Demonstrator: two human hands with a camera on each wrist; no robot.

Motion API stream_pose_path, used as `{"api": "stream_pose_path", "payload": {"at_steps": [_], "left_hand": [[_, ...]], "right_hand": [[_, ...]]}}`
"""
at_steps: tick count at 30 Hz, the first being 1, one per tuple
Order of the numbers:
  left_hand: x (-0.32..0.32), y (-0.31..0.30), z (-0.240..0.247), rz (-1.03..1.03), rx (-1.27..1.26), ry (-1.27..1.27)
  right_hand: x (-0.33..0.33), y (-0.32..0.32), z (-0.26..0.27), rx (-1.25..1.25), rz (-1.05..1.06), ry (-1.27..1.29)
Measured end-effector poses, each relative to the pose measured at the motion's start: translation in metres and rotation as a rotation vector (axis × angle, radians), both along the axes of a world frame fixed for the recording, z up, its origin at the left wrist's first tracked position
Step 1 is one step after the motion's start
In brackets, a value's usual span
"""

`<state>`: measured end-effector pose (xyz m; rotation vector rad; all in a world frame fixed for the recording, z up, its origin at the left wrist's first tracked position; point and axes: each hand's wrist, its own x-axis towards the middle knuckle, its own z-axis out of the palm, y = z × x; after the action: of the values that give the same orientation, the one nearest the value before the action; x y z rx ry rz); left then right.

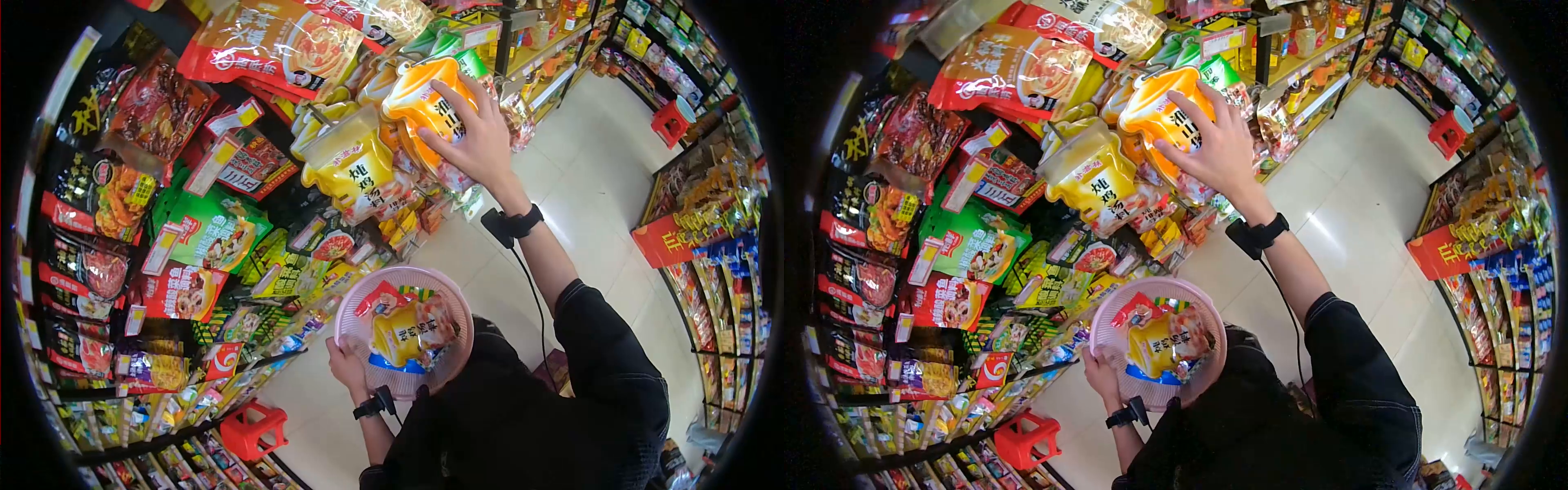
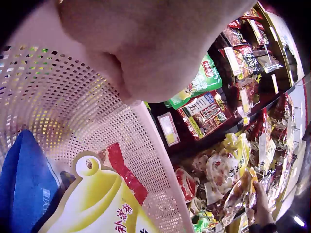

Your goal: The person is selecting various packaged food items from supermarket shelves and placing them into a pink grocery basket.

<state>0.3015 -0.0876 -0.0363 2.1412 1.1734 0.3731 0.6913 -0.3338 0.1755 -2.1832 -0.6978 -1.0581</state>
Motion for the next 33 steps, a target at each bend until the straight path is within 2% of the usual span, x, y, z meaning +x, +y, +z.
{"api": "stream_pose_path", "payload": {"at_steps": [4,7,13,16,20,25,29,31,33], "left_hand": [[-0.008,0.01,-0.018,0.072,-0.008,-0.065],[-0.013,0.009,-0.008,0.181,-0.151,-0.009],[-0.007,-0.002,0.002,0.228,-0.174,-0.093],[-0.01,0.005,-0.008,0.161,-0.08,-0.028],[-0.006,0.01,-0.014,0.162,-0.074,-0.094],[0.004,0.014,-0.012,0.16,-0.112,-0.09],[0.01,0.008,0.007,0.187,-0.154,-0.068],[0.008,0.012,-0.001,0.154,-0.051,-0.078],[0.007,0.011,0.003,0.159,-0.058,-0.061]], "right_hand": [[0.004,-0.001,-0.01,-0.044,-0.048,0.128],[0.01,-0.005,-0.008,-0.057,-0.043,0.143],[0.003,-0.012,0.01,-0.16,-0.118,0.132],[-0.003,-0.02,0.009,-0.086,-0.082,0.125],[-0.007,-0.023,0.003,0.046,0.044,0.107],[0.002,-0.007,0.008,-0.014,0.015,0.14],[0.0,-0.002,0.005,-0.085,-0.002,0.135],[0.001,-0.003,0.003,-0.104,-0.005,0.15],[0.004,-0.006,-0.001,-0.103,-0.031,0.142]]}}
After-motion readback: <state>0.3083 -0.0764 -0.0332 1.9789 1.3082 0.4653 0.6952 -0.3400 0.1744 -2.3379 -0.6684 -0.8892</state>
